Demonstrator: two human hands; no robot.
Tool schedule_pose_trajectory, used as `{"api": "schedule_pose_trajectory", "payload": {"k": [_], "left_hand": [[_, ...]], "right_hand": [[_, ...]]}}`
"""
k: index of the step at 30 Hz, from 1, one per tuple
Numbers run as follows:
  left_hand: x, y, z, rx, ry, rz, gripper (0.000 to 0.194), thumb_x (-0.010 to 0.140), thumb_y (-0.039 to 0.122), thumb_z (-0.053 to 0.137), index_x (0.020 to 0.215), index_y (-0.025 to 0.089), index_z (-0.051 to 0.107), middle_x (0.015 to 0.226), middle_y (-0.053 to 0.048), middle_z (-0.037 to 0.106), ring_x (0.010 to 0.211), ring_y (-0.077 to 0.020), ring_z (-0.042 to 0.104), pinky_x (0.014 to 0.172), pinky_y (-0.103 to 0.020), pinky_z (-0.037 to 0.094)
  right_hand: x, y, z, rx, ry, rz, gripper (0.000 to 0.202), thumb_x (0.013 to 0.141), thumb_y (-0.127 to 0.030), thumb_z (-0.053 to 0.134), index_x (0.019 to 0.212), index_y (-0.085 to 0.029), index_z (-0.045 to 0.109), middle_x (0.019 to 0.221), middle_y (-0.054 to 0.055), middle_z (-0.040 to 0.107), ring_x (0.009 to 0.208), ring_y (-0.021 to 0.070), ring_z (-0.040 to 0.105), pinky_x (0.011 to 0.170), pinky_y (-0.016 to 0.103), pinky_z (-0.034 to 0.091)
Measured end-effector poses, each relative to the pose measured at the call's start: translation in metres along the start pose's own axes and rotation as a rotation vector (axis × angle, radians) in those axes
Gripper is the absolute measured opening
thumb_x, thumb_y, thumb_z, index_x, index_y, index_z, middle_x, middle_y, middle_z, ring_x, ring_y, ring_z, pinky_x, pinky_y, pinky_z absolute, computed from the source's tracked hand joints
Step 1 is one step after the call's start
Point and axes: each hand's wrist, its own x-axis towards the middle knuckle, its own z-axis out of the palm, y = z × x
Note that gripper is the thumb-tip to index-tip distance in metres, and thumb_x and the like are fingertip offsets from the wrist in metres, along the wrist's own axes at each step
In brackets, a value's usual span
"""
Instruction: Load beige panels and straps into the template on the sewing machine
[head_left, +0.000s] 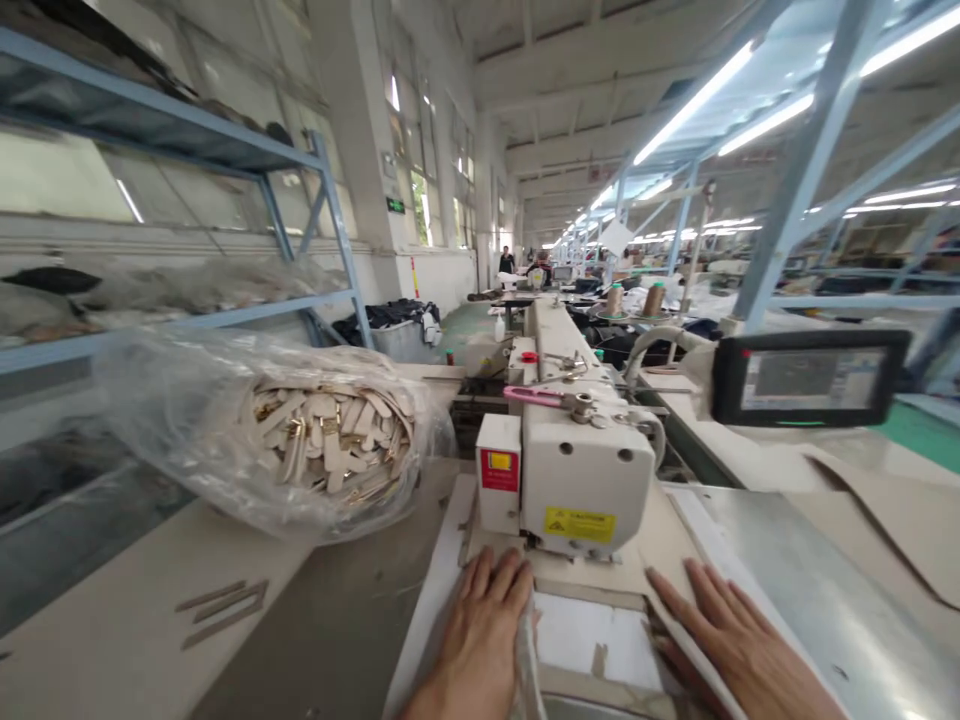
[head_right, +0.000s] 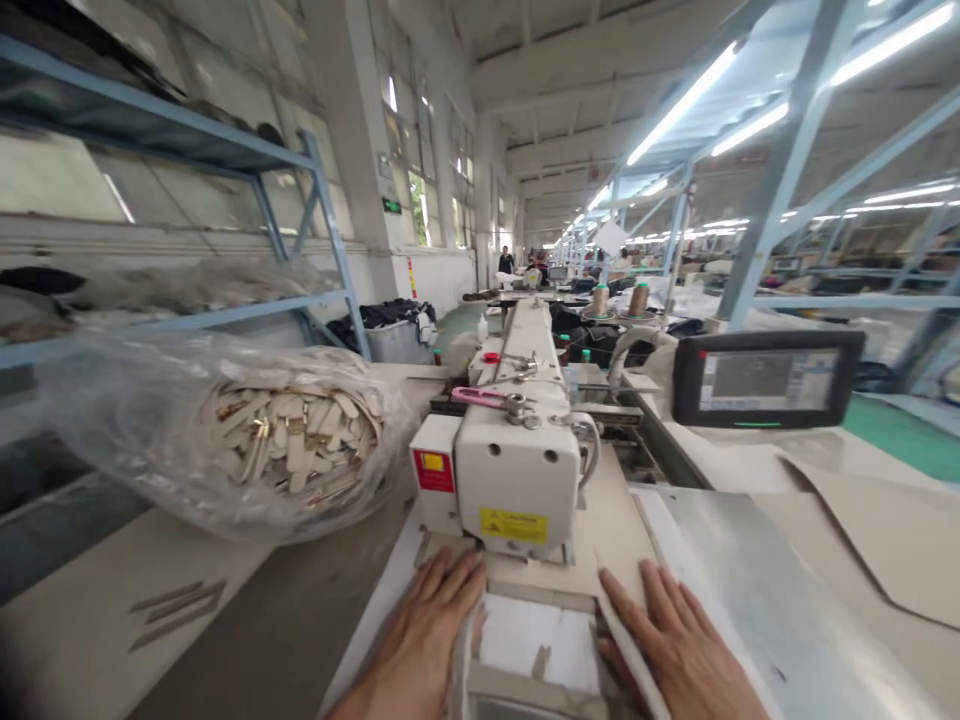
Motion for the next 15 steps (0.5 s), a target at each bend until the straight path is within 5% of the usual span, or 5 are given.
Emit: {"api": "schedule_pose_trajectory", "payload": {"k": [7, 15], "left_hand": [[-0.005, 0.01, -0.021, 0.025, -0.131, -0.118, 0.058, 0.098, 0.029, 0.043, 0.156, 0.023, 0.036, 0.164, -0.008, 0.029, 0.151, -0.0421, 0.016, 0.125, -0.06, 0.021], [0.002, -0.005, -0.003, 0.154, -0.094, -0.11, 0.057, 0.099, 0.031, 0.035, 0.155, 0.021, 0.035, 0.162, -0.012, 0.031, 0.149, -0.0402, 0.024, 0.124, -0.057, 0.023]], "right_hand": [[0.003, -0.006, -0.013, -0.072, -0.122, 0.038, 0.062, 0.097, -0.062, 0.045, 0.152, -0.032, 0.043, 0.155, 0.017, 0.041, 0.144, 0.0416, 0.029, 0.112, 0.065, 0.04], [0.009, -0.016, -0.04, -0.089, -0.349, 0.097, 0.063, 0.101, -0.051, 0.037, 0.156, -0.022, 0.029, 0.16, 0.014, 0.019, 0.148, 0.0321, 0.018, 0.12, 0.056, 0.028]]}}
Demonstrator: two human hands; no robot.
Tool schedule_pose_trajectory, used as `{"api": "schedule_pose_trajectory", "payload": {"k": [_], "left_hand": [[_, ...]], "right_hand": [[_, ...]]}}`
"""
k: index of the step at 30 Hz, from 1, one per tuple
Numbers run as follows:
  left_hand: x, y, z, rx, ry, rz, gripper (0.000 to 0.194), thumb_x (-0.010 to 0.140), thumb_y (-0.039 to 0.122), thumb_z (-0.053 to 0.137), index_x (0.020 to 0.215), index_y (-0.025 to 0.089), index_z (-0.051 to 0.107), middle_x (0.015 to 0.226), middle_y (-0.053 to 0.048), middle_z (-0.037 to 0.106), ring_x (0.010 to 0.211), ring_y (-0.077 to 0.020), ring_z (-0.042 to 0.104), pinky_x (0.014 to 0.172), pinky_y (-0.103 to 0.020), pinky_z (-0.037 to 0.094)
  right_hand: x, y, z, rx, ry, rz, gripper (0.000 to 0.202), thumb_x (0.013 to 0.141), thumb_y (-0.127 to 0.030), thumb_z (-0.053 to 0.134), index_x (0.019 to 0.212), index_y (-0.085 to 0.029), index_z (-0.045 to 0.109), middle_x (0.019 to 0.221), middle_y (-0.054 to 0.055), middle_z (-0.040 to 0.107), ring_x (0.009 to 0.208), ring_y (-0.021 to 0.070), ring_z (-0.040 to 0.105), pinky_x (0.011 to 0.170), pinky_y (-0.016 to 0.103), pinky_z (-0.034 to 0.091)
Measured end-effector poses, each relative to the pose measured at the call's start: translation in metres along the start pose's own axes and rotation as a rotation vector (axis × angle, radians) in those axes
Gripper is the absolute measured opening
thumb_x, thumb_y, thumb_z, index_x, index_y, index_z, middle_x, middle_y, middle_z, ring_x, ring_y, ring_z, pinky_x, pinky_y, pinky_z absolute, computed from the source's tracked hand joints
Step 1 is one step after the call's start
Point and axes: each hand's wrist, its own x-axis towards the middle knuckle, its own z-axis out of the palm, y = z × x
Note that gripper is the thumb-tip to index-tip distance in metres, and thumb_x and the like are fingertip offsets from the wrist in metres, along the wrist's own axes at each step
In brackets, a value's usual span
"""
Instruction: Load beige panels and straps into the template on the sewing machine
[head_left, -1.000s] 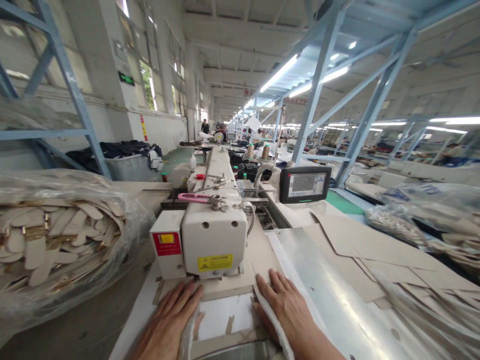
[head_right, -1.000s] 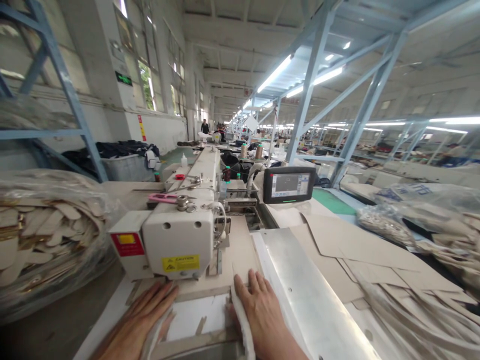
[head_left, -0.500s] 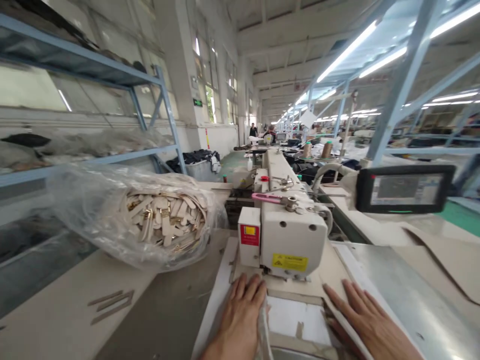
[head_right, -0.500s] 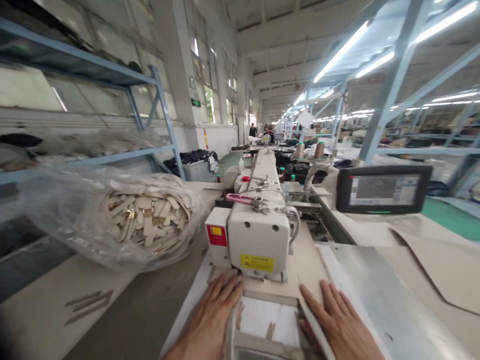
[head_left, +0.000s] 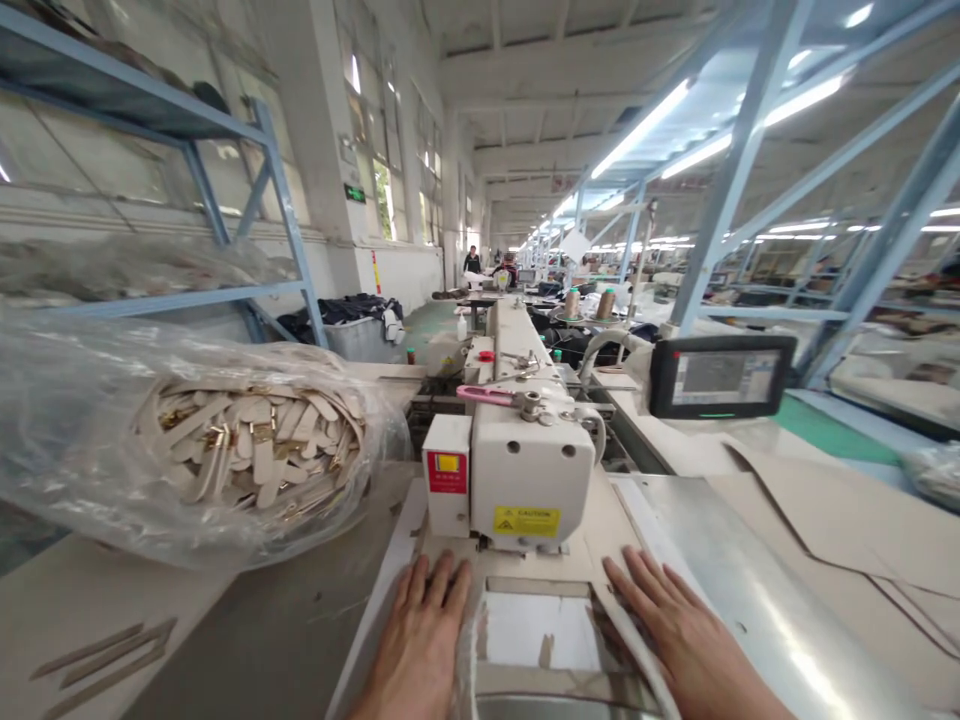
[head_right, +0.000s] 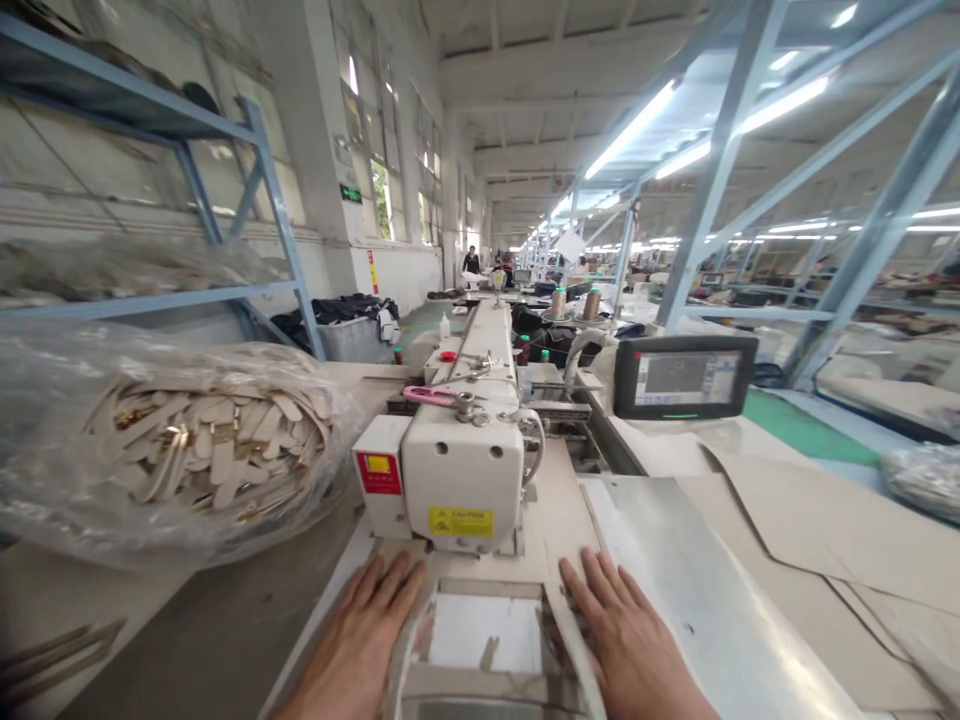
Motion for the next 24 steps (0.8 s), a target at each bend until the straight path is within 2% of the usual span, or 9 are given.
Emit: {"api": "schedule_pose_trajectory", "payload": {"k": [5, 12, 16, 20, 24], "left_hand": [[0.002, -0.003, 0.004, 0.038, -0.043, -0.009, 0.077, 0.08, 0.018, 0.048, 0.156, 0.018, 0.033, 0.163, -0.011, 0.028, 0.15, -0.0396, 0.023, 0.125, -0.055, 0.023], [0.001, -0.002, -0.001, 0.061, -0.049, -0.002, 0.073, 0.083, 0.012, 0.04, 0.156, 0.018, 0.032, 0.164, -0.009, 0.027, 0.151, -0.0375, 0.023, 0.125, -0.054, 0.024], [0.0, 0.001, -0.004, 0.078, -0.066, -0.013, 0.073, 0.083, 0.012, 0.04, 0.156, 0.016, 0.031, 0.163, -0.012, 0.028, 0.151, -0.0373, 0.023, 0.125, -0.053, 0.024], [-0.001, 0.005, -0.009, 0.085, -0.04, -0.016, 0.074, 0.084, 0.008, 0.037, 0.156, 0.025, 0.03, 0.161, -0.015, 0.033, 0.148, -0.0377, 0.029, 0.123, -0.053, 0.027], [0.001, 0.004, -0.009, 0.075, -0.028, 0.002, 0.075, 0.084, 0.005, 0.039, 0.153, 0.034, 0.036, 0.159, -0.017, 0.037, 0.146, -0.0389, 0.032, 0.122, -0.054, 0.029]], "right_hand": [[-0.005, 0.004, -0.003, 0.004, -0.02, -0.008, 0.066, 0.1, -0.042, 0.037, 0.156, -0.01, 0.025, 0.16, 0.011, 0.015, 0.149, 0.0301, 0.019, 0.121, 0.056, 0.025], [-0.013, 0.01, -0.003, 0.09, 0.01, -0.023, 0.066, 0.101, -0.048, 0.035, 0.156, -0.011, 0.029, 0.16, 0.009, 0.02, 0.149, 0.0308, 0.023, 0.121, 0.058, 0.027], [-0.013, 0.008, -0.007, 0.139, -0.021, -0.004, 0.062, 0.104, -0.045, 0.024, 0.155, -0.01, 0.031, 0.16, 0.009, 0.022, 0.149, 0.03, 0.023, 0.122, 0.06, 0.023], [-0.004, -0.006, -0.012, 0.122, 0.067, 0.018, 0.059, 0.105, -0.045, 0.021, 0.157, -0.019, 0.03, 0.155, 0.017, 0.037, 0.144, 0.0349, 0.033, 0.118, 0.064, 0.029], [0.001, -0.022, -0.015, 0.015, 0.083, 0.04, 0.054, 0.103, -0.05, 0.033, 0.15, -0.029, 0.047, 0.148, 0.026, 0.045, 0.139, 0.0453, 0.038, 0.11, 0.067, 0.038]]}}
